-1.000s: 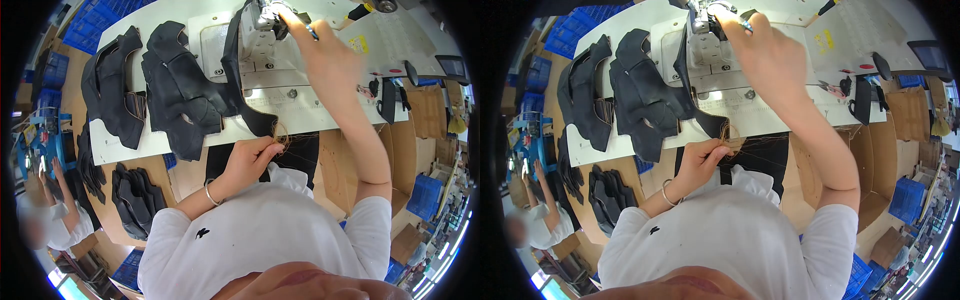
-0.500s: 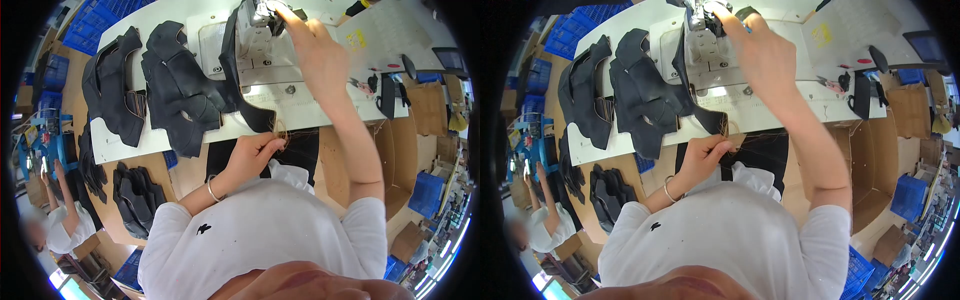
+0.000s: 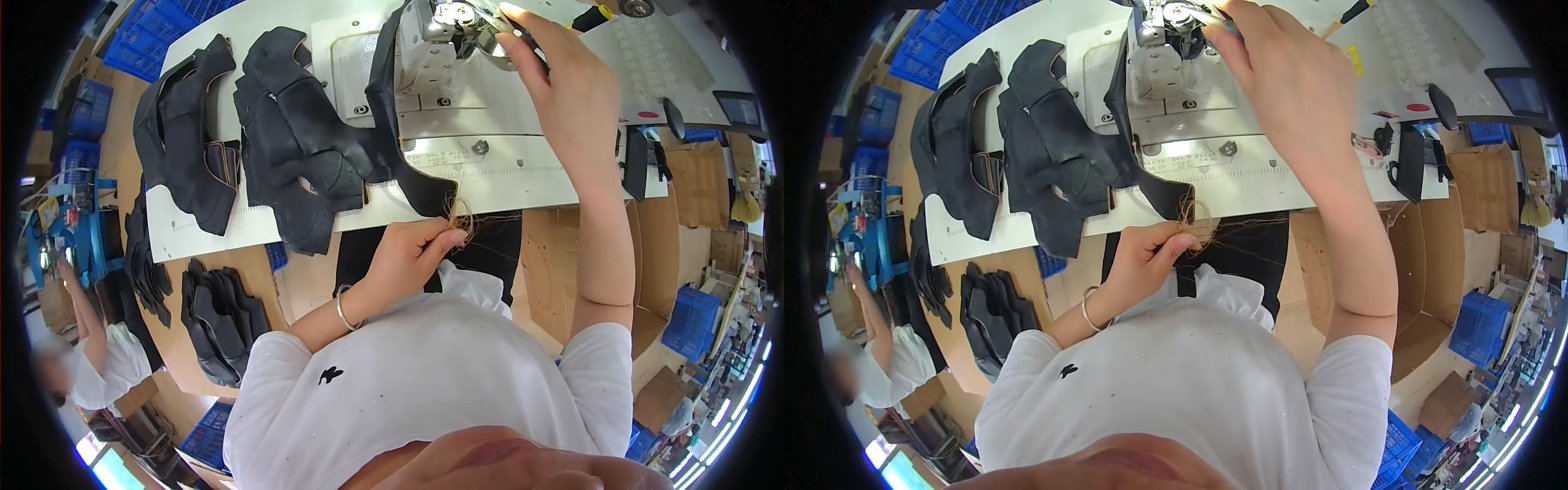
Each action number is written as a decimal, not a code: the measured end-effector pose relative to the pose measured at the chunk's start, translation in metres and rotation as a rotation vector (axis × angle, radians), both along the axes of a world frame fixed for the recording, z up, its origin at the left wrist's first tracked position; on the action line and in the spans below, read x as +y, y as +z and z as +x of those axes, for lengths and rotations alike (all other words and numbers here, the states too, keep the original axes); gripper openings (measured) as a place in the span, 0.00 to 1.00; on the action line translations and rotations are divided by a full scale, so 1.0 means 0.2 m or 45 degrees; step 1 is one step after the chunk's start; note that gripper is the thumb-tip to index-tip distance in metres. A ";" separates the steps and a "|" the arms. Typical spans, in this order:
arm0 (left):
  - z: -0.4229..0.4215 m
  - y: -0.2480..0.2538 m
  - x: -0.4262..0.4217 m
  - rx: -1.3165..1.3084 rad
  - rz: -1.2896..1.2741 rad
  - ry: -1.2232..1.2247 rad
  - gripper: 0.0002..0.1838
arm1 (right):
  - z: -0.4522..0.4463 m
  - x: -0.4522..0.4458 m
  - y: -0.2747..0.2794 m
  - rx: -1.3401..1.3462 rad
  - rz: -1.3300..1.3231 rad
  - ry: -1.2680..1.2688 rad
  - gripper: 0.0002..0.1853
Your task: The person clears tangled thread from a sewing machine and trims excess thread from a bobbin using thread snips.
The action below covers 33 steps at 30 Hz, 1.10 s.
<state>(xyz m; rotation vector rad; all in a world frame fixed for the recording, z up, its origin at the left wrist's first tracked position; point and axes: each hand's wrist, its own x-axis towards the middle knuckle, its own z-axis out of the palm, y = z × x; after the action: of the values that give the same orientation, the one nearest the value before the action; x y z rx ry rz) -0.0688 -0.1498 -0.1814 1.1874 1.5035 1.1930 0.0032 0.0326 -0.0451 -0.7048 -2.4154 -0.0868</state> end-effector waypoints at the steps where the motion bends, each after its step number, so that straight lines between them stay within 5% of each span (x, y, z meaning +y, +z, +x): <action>1: -0.01 0.00 0.00 -0.005 -0.013 0.008 0.13 | -0.01 0.00 -0.01 0.020 -0.001 0.005 0.13; 5: -0.01 -0.01 0.00 -0.003 -0.013 0.006 0.13 | -0.03 0.06 -0.09 0.080 0.063 0.055 0.11; 13: 0.00 -0.01 -0.01 -0.004 0.008 0.040 0.13 | -0.10 0.25 -0.09 -0.054 0.719 0.343 0.07; 22: -0.01 -0.02 -0.01 0.002 0.038 0.068 0.14 | -0.11 0.37 -0.08 -0.163 0.922 0.543 0.16; 28: -0.02 -0.03 -0.02 0.007 0.038 0.088 0.14 | 0.02 0.38 -0.22 0.012 0.559 0.288 0.19; 31: -0.03 -0.04 -0.04 -0.019 -0.001 0.158 0.13 | 0.12 0.18 -0.17 -0.039 -0.264 -0.094 0.18; 33: -0.03 -0.06 -0.03 0.068 0.086 0.042 0.10 | 0.12 0.15 -0.18 0.125 -0.145 0.068 0.17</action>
<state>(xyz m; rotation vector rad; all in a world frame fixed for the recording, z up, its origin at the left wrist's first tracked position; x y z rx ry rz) -0.0747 -0.1560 -0.1925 1.2528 1.5384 1.2510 0.0282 0.0624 -0.0813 -0.6782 -2.3572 0.1056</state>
